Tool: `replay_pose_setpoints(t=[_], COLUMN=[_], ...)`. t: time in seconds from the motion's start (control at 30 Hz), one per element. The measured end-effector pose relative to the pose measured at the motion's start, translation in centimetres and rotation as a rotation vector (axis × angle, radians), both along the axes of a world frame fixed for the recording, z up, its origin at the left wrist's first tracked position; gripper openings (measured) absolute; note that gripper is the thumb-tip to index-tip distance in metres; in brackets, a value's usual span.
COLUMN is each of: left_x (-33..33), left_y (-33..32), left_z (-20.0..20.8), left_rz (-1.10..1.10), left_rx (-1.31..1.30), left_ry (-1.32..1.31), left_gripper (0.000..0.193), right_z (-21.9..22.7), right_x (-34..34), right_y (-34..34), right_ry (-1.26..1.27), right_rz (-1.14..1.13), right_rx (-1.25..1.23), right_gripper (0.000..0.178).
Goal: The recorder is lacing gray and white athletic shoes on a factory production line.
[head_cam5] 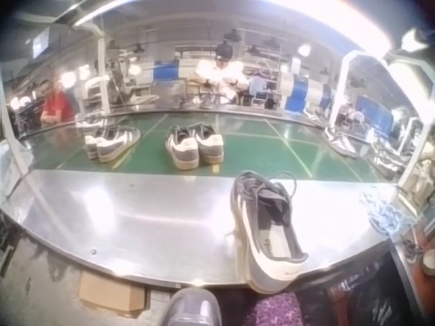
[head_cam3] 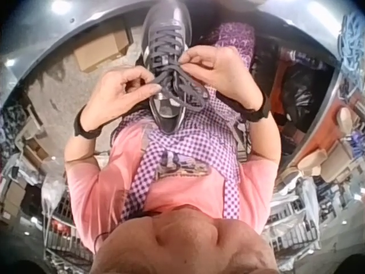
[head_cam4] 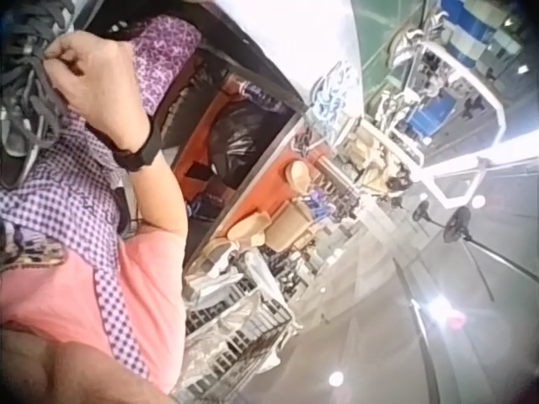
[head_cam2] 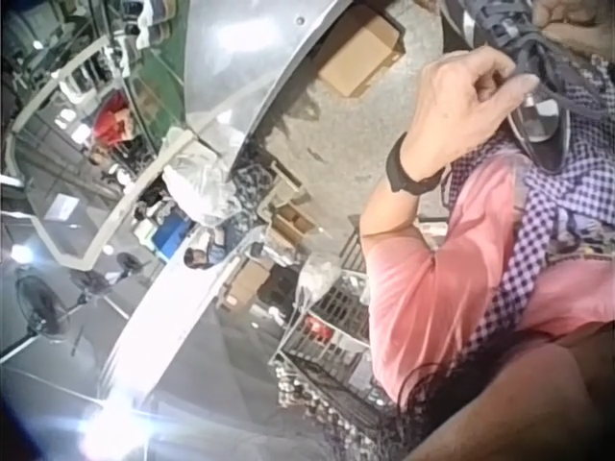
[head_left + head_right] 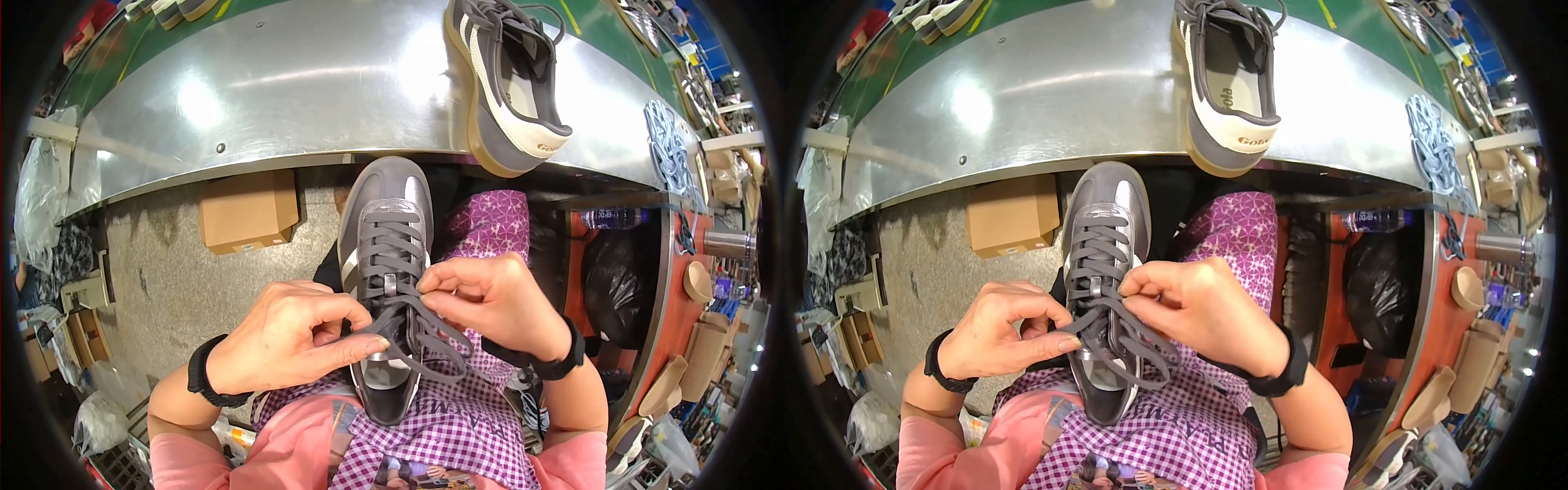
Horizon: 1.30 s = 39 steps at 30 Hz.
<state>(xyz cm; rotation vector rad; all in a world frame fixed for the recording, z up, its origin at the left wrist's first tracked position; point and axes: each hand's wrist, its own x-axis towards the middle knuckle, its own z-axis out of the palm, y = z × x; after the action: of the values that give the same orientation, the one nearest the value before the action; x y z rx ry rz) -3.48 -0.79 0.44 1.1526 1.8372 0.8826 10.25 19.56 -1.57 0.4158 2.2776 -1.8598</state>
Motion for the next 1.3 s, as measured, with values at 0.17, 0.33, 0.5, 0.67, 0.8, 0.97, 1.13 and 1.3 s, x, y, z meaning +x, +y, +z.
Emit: replay_pose_setpoints(t=[0.17,0.33,0.5,0.67,0.8,0.97,1.13,1.3], left_x=[0.2,0.9,-1.6,-2.1,-1.7,0.2,2.8,-0.4], left_y=[0.5,0.8,-1.0,-1.6,-1.9,-1.5,-1.6,-1.7], left_z=[0.4,-0.2,-2.3,-1.3,-1.5,-0.5,-0.9,0.5], left_rz=[-0.046,-0.084,-0.132,0.104,0.074,0.093,-0.105,-0.3], left_rx=[0.031,0.17,0.104,-0.016,-0.012,0.313,0.34,0.424], left_ry=[0.056,0.003,-0.696,-0.474,-0.398,0.448,0.663,-0.436], left_gripper=[0.02,0.013,0.011,0.011,0.015,0.043,0.032,0.014], right_z=[-1.0,-0.7,0.0,1.0,1.7,1.9,3.7,4.1], right_x=[0.7,2.1,3.3,3.3,2.5,3.2,5.4,5.7], right_y=[-1.8,-3.4,-3.7,-3.8,-5.5,-4.2,-2.2,-0.3], right_ry=[0.386,0.498,0.369,0.337,0.426,0.486,0.65,0.22], right_rz=[0.018,0.017,-0.191,-0.191,0.05,0.088,-0.153,-0.04], right_rx=[0.335,0.985,0.764,0.599,0.891,0.683,-0.644,-0.496], right_gripper=[0.014,0.027,0.024,0.027,0.03,0.023,0.009,0.012])
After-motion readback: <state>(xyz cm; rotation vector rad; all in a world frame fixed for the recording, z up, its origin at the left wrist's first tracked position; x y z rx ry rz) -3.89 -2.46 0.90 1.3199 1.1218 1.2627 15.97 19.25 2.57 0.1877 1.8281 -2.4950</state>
